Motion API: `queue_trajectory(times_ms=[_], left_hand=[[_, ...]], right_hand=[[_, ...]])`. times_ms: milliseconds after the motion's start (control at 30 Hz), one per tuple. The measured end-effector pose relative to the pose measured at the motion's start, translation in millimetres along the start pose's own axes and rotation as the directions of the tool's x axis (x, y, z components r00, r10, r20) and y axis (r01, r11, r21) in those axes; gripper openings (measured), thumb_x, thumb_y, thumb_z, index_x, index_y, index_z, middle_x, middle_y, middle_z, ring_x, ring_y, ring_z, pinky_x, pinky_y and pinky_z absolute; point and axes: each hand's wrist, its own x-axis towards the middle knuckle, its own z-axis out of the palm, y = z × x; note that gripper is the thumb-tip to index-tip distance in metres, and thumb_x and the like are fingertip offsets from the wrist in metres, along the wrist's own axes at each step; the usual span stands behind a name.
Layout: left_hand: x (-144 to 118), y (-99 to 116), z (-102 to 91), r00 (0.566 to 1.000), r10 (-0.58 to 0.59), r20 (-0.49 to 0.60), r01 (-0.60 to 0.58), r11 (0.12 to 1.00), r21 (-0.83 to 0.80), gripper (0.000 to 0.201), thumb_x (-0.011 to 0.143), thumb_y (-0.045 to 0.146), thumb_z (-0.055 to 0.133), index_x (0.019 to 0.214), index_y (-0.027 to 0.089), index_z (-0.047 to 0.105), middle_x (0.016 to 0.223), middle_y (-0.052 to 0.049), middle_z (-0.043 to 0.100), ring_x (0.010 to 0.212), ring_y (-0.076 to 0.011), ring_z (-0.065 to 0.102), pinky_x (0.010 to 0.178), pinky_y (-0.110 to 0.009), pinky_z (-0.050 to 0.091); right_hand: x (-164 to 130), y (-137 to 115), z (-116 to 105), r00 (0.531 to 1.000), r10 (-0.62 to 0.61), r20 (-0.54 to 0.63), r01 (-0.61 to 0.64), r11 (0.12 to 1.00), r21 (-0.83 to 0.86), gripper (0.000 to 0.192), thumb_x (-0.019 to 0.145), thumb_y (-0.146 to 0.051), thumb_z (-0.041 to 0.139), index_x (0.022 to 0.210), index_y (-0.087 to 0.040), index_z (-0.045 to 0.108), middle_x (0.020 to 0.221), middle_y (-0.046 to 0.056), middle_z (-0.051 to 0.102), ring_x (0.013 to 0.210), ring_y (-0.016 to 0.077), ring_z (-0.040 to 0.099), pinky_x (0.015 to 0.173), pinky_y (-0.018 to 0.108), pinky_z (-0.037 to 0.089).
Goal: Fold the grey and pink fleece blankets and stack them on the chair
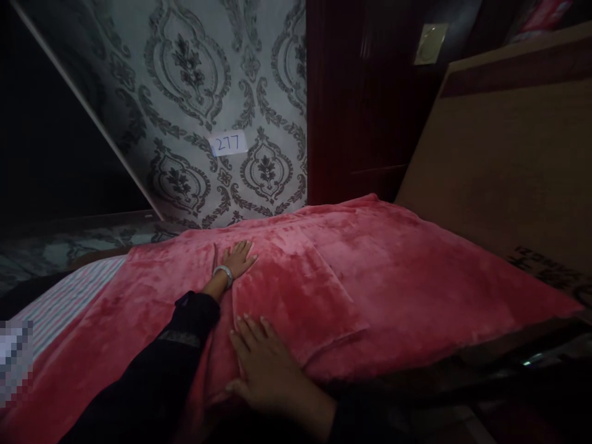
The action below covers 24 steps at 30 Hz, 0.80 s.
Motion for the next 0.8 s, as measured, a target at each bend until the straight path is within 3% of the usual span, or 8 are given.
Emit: queue_trajectory(times_ms=[133, 267, 367, 433, 500, 600, 700, 800], left_hand=[[0, 4, -2.8, 0.999, -0.021, 0.033, 0.020, 0.999, 0.032, 0.070, 0.099, 0.054, 0.033, 0.160, 0.021, 0.030, 0.168, -0.014, 0.022, 0.156, -0.0303, 0.017, 0.123, -0.059, 0.013], [0, 9, -9.7, 0.997, -0.032, 0.067, 0.027, 0.997, 0.073, 0.070, 0.100, 0.054, 0.027, 0.161, 0.021, 0.026, 0.169, -0.014, 0.019, 0.157, -0.0285, 0.015, 0.123, -0.059, 0.015], [-2, 15, -23.0, 0.994, -0.018, 0.104, 0.011, 0.997, 0.073, 0.068, 0.100, 0.053, 0.028, 0.161, 0.021, 0.028, 0.168, -0.016, 0.023, 0.156, -0.0317, 0.020, 0.120, -0.063, 0.020], [-5, 21, -33.2, 0.989, 0.007, 0.146, -0.017, 0.998, 0.067, 0.069, 0.099, 0.055, 0.033, 0.159, 0.021, 0.033, 0.165, -0.018, 0.030, 0.154, -0.0353, 0.024, 0.118, -0.064, 0.025], [-13, 27, -39.7, 0.981, 0.049, 0.187, -0.060, 0.997, 0.053, 0.070, 0.098, 0.057, 0.038, 0.158, 0.021, 0.035, 0.164, -0.017, 0.033, 0.153, -0.0363, 0.026, 0.118, -0.063, 0.025], [-34, 38, -36.5, 0.968, 0.132, 0.215, -0.142, 0.989, 0.029, 0.070, 0.097, 0.059, 0.042, 0.159, 0.027, 0.032, 0.168, -0.011, 0.025, 0.156, -0.0326, 0.018, 0.122, -0.062, 0.016], [-60, 46, -21.0, 0.959, 0.224, 0.173, -0.236, 0.971, 0.049, 0.071, 0.098, 0.057, 0.042, 0.161, 0.028, 0.027, 0.170, -0.011, 0.019, 0.157, -0.0328, 0.014, 0.122, -0.064, 0.012], [-76, 47, -5.1, 0.964, 0.243, 0.112, -0.252, 0.965, 0.075, 0.069, 0.101, 0.055, 0.037, 0.162, 0.026, 0.024, 0.170, -0.013, 0.018, 0.157, -0.0319, 0.015, 0.122, -0.064, 0.012]], right_hand=[[-13, -7, 7, 1.000, -0.001, -0.011, 0.001, 1.000, 0.027, 0.076, 0.102, -0.058, 0.040, 0.162, -0.016, 0.021, 0.167, 0.010, 0.022, 0.156, 0.0235, 0.012, 0.128, 0.046, 0.011], [-20, -18, 5, 1.000, 0.004, -0.005, -0.003, 0.999, 0.041, 0.079, 0.100, -0.060, 0.045, 0.161, -0.015, 0.026, 0.167, 0.012, 0.023, 0.156, 0.0239, 0.015, 0.128, 0.046, 0.014], [-23, -22, -9, 0.999, -0.031, -0.019, 0.033, 0.993, 0.112, 0.072, 0.097, -0.055, 0.054, 0.157, -0.017, 0.038, 0.160, 0.012, 0.040, 0.150, 0.0251, 0.033, 0.124, 0.045, 0.028], [-27, -19, -24, 0.993, -0.044, -0.114, 0.061, 0.986, 0.154, 0.059, 0.100, -0.045, 0.053, 0.152, -0.020, 0.047, 0.150, 0.010, 0.054, 0.140, 0.0234, 0.048, 0.117, 0.042, 0.039], [-30, -10, -37, 0.968, -0.011, -0.249, 0.044, 0.991, 0.130, 0.050, 0.102, -0.037, 0.046, 0.149, -0.020, 0.051, 0.143, 0.010, 0.061, 0.133, 0.0231, 0.054, 0.114, 0.043, 0.043], [-31, 6, -40, 0.942, 0.099, -0.319, -0.106, 0.994, -0.004, 0.053, 0.102, -0.034, 0.043, 0.152, -0.019, 0.047, 0.151, 0.012, 0.052, 0.144, 0.0279, 0.042, 0.118, 0.052, 0.036], [-28, 12, -22, 0.965, 0.171, -0.200, -0.205, 0.966, -0.161, 0.057, 0.100, -0.037, 0.048, 0.155, -0.024, 0.042, 0.161, 0.010, 0.040, 0.152, 0.0318, 0.026, 0.119, 0.060, 0.027], [-28, 9, -2, 0.980, 0.156, -0.123, -0.182, 0.951, -0.250, 0.057, 0.100, -0.039, 0.050, 0.155, -0.028, 0.042, 0.162, 0.009, 0.038, 0.152, 0.0322, 0.026, 0.120, 0.061, 0.021]])
